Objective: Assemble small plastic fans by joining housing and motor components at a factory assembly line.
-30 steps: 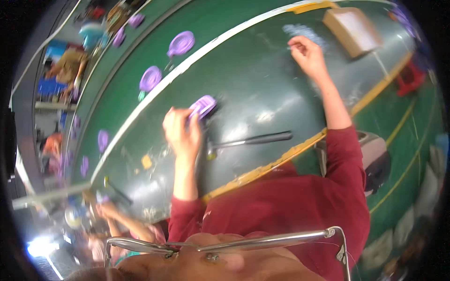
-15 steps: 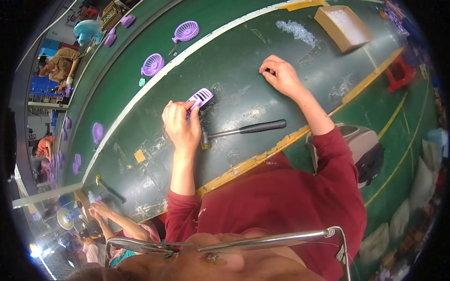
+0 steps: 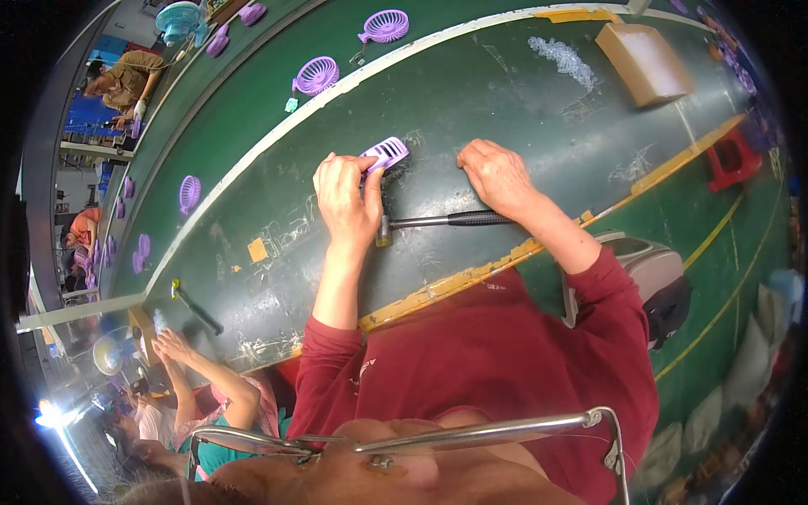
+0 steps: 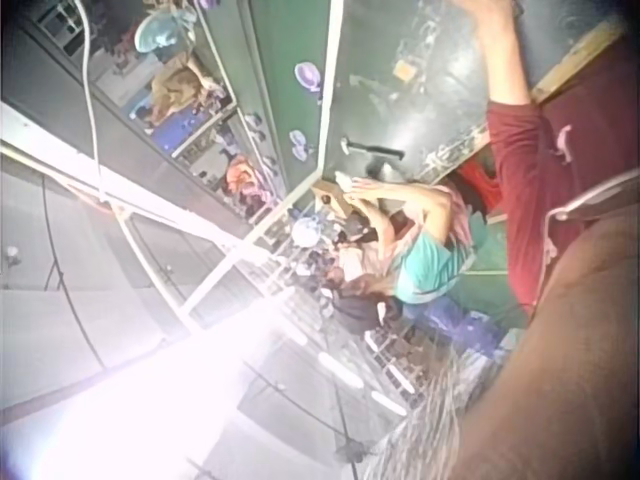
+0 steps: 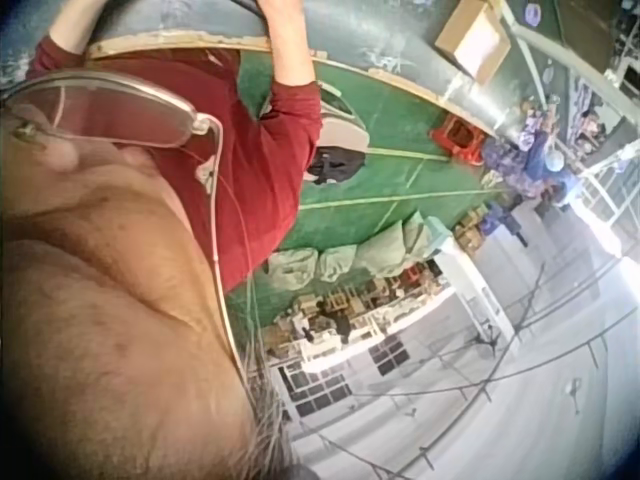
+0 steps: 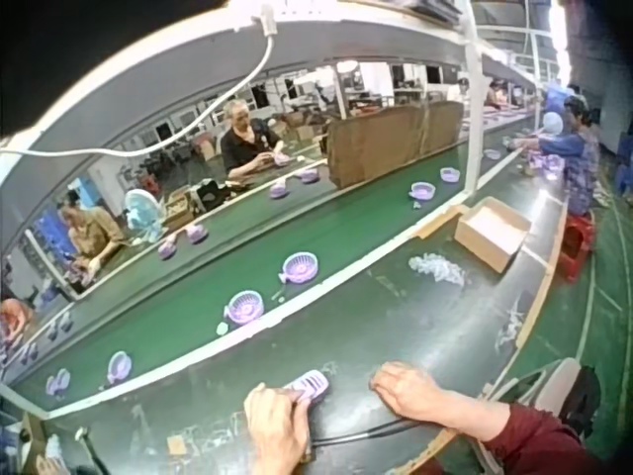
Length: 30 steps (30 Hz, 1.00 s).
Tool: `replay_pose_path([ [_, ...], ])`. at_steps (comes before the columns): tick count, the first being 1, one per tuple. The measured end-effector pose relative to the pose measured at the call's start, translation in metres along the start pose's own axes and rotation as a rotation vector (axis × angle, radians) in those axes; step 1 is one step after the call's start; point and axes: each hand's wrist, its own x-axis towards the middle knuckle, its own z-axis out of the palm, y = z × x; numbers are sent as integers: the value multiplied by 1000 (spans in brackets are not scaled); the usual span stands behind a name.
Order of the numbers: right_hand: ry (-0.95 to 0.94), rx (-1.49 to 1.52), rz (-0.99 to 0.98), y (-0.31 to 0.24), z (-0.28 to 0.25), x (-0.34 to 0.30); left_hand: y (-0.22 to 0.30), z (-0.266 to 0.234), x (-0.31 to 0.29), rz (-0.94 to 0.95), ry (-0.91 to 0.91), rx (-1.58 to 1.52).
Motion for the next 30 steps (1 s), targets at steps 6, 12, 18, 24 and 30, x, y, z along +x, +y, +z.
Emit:
replay_pose_path([
  [6, -67, 434, 331, -16, -10, 11, 2, 1, 0, 14, 7, 14],
  [12, -60, 1163, 449, -41, 19, 39, 5, 0, -1, 24, 11, 13],
  [18, -34, 1171, 413, -47, 35, 46, 5, 0, -1, 43, 14, -2],
  [24, 9, 1139, 350, -47, 38, 46, 5, 1, -3, 16, 12, -34],
  [30, -12, 1090, 347, -49, 35, 45, 7, 1, 0, 23, 37, -9],
])
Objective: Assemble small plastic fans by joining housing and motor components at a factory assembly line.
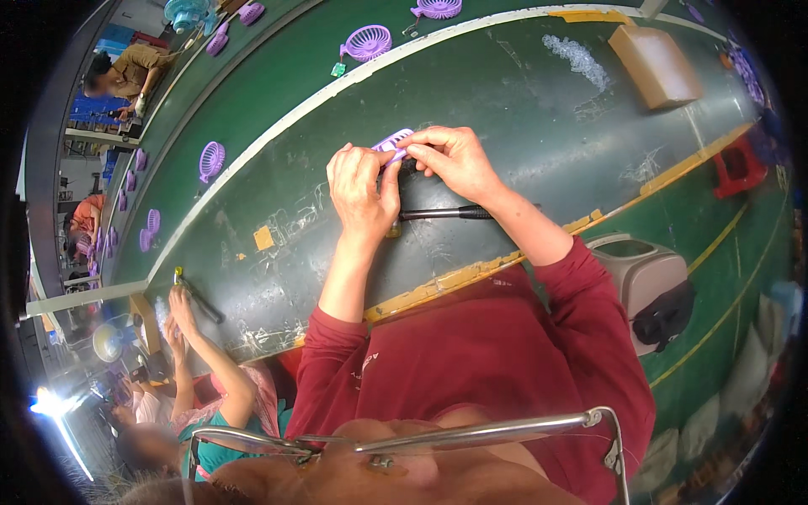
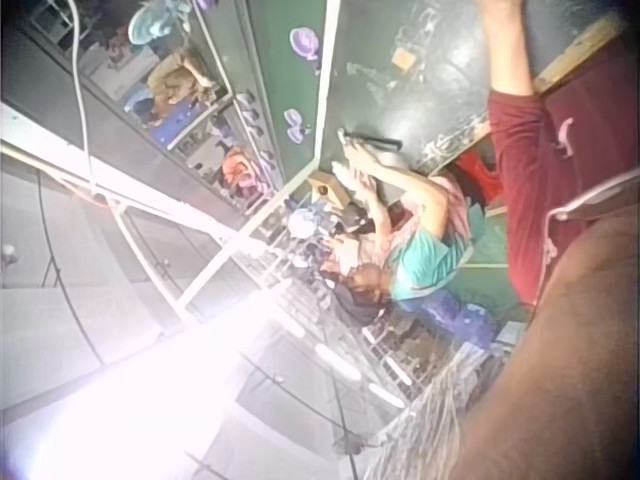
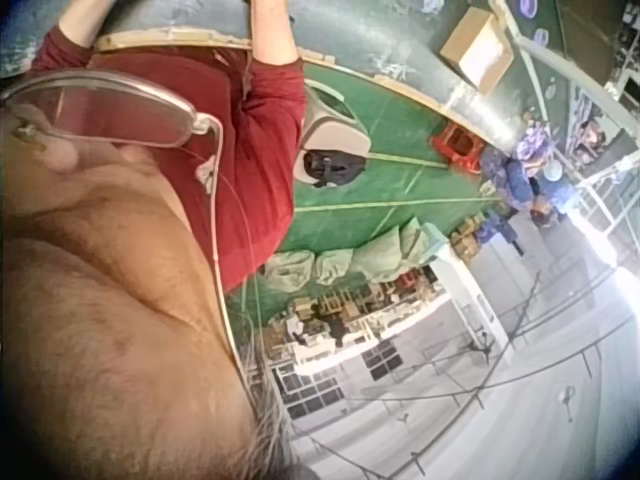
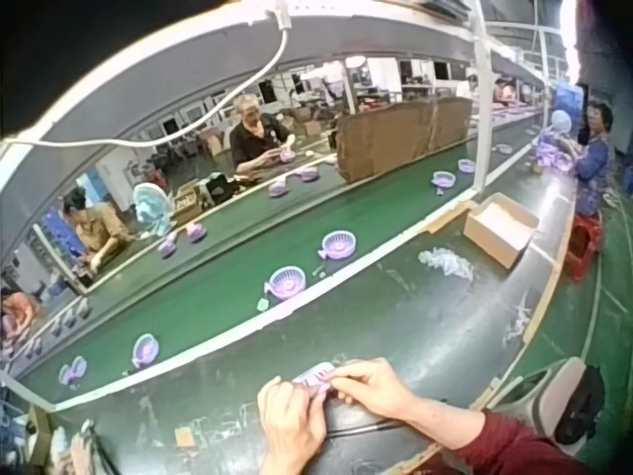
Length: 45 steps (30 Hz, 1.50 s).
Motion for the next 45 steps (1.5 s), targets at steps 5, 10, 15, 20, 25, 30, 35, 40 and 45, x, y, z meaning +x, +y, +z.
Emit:
replay_pose_path([
  [5, 39, -112, -151, -3, 7, -12, 0, 1, 0, -3, 6, 1],
  [10, 9, -140, -57, 8, 2, -9, -7, 7, -7, 26, -25, -11],
  [15, -77, -94, -59, 7, -2, 9, -16, 6, -4, 63, 4, -36],
  [20, -139, -405, -209, -15, -4, 33, -30, 4, 10, 51, 2, -66],
  [25, -99, -657, -325, -24, -39, 80, -74, 4, 23, -358, 150, -289],
  [30, 200, -1017, -309, -2, -136, 156, -152, 22, 52, -791, 409, -850],
  [35, 404, -1455, -353, 27, -195, 240, -207, 60, 71, -971, 547, -1236],
  [40, 371, -1728, -109, 48, -212, 278, -195, 67, 62, -1115, 424, -1066],
  [45, 408, -1809, -269, 59, -265, 279, -164, 53, 40, -868, 147, -822],
])
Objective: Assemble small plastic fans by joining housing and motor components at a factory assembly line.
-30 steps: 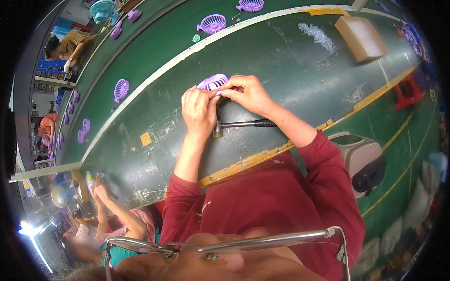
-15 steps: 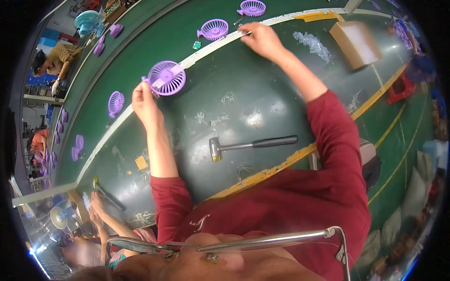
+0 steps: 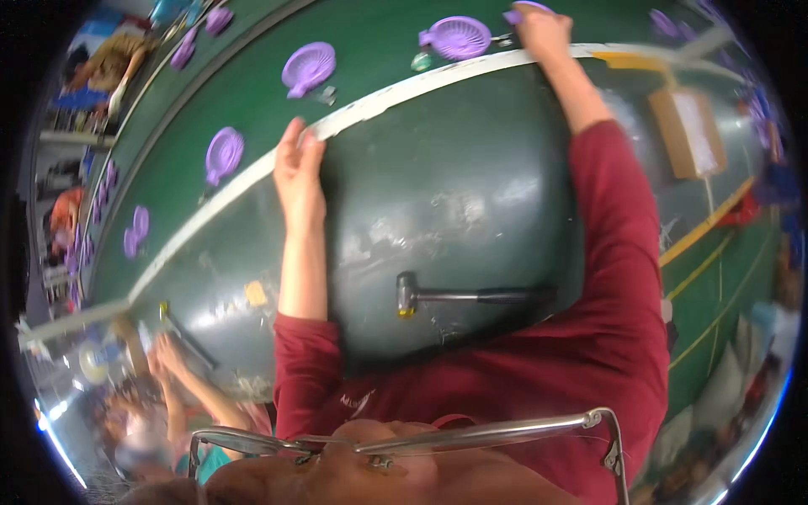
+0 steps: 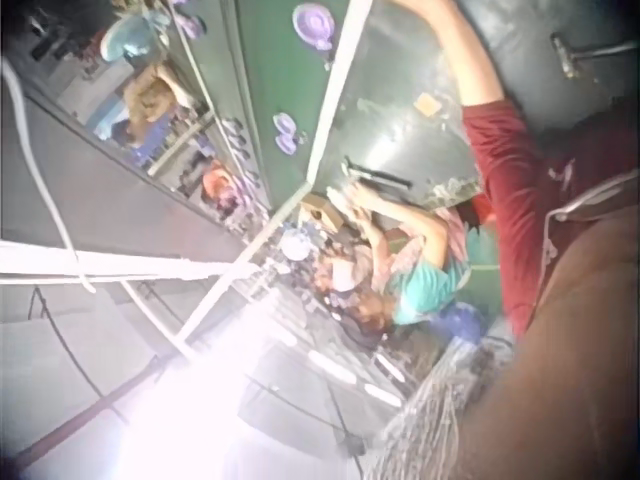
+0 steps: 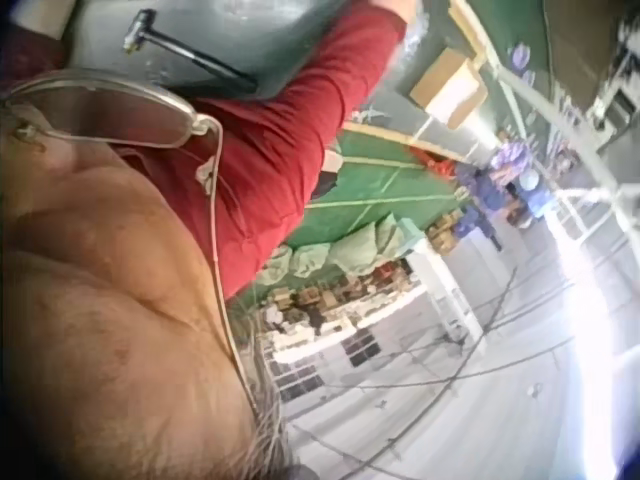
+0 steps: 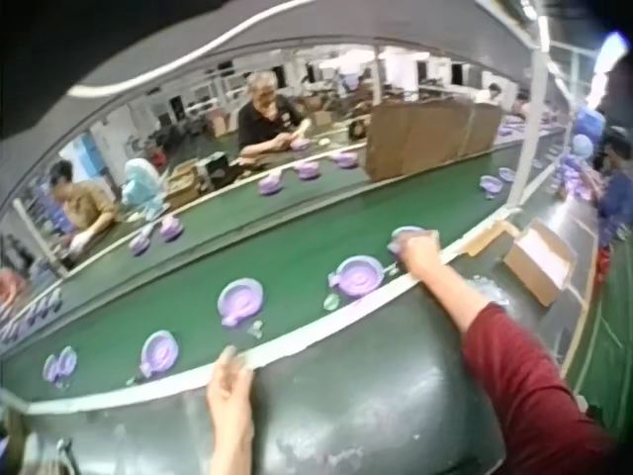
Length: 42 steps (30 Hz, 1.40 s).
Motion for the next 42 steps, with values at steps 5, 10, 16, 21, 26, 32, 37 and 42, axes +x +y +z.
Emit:
replay_pose_path([
  [5, 73, 453, 2, -54, -104, -20, 6, -10, -49, 52, -69, 67],
  [10, 189, 664, -534, -147, -171, -86, 21, -13, -98, 31, -166, 133],
  [16, -6, 935, -764, -254, -208, -161, 30, -25, -148, -80, -154, 41],
  [21, -274, 1005, -806, -300, -219, -190, 27, -65, -181, -195, -54, 144],
  [26, -405, 1064, -827, -317, -226, -197, 30, -79, -197, -26, -1, 292],
  [32, -602, 983, -687, -334, -231, -191, 31, -75, -191, -60, 31, 349],
  [37, -366, 888, -731, -347, -230, -202, 20, -80, -184, 33, 79, 544],
  [42, -371, 864, -694, -352, -226, -203, 39, -85, -192, -40, 80, 575],
])
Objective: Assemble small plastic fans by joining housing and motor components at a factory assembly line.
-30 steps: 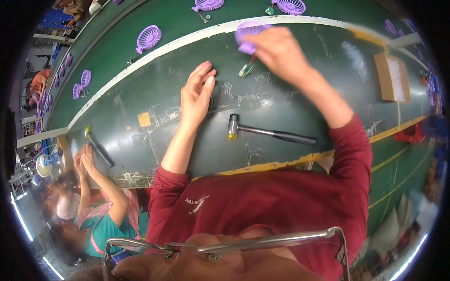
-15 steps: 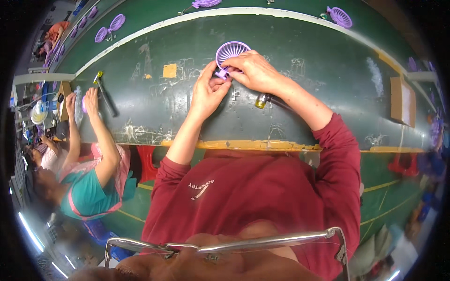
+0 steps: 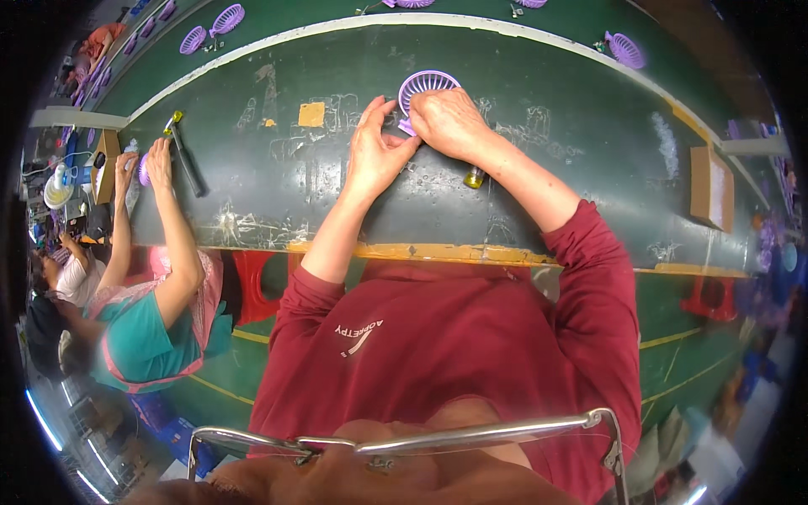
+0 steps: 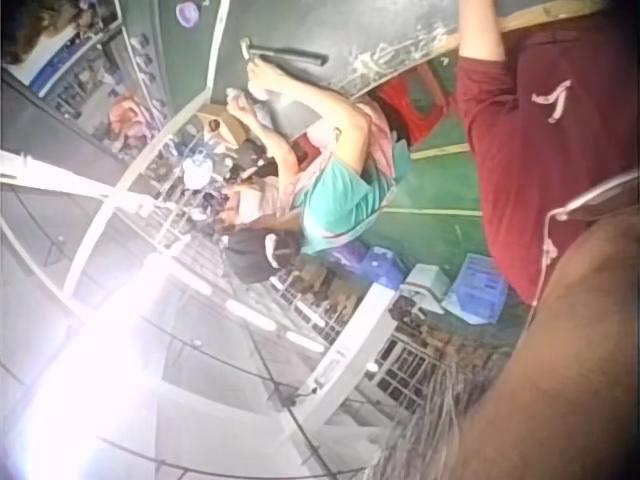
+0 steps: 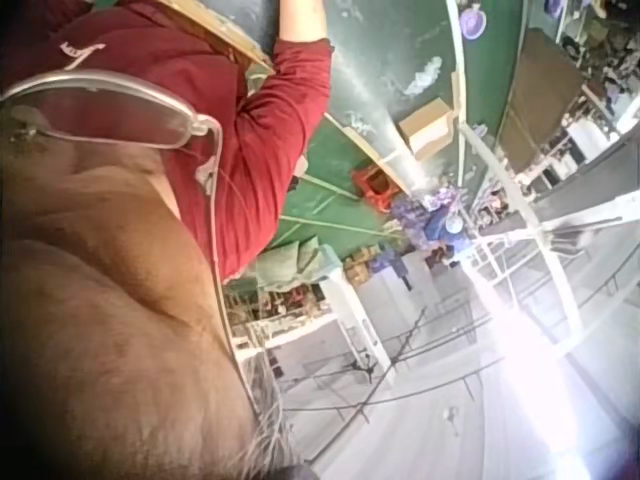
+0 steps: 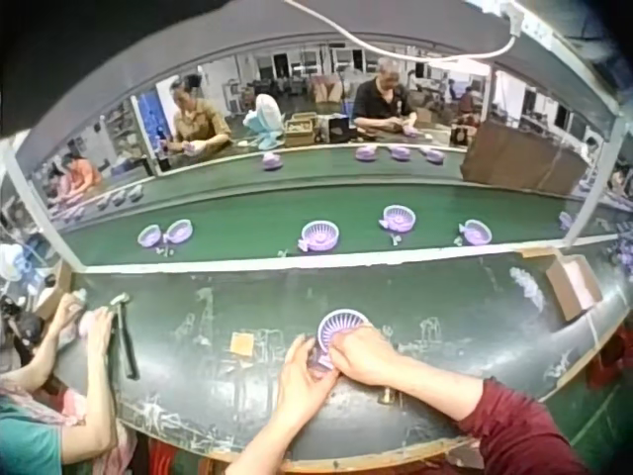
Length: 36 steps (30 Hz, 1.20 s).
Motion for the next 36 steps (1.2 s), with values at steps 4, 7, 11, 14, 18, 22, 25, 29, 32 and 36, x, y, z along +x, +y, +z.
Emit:
replay_pose_path([
  [4, 2, 41, 20, -2, -3, 2, 1, -5, -3, 19, 21, 6],
  [7, -69, 44, 69, -2, -9, 3, 1, -9, -5, 107, 28, 107],
  [11, -85, 87, 95, -2, -16, 4, 11, -15, -7, 87, 21, 91],
  [14, -115, 49, 85, -2, -15, 4, 7, -17, -7, 97, 16, 87],
  [18, -98, 69, 97, -2, -15, 4, 13, -16, -8, 43, 6, 85],
  [22, -62, 90, 89, -2, -13, 3, 3, -15, -6, 160, -56, 234],
  [25, -62, 90, 97, -2, -12, 2, 0, -13, -4, 203, -99, 221],
  [29, -64, 113, 80, 0, -13, 1, -7, -7, -6, 30, -133, -48],
  [32, -81, 118, 91, -1, -14, 2, -15, -1, -6, -28, -165, -192],
  [36, -104, 139, 86, 1, -16, 2, -8, 8, -13, -36, -137, -195],
])
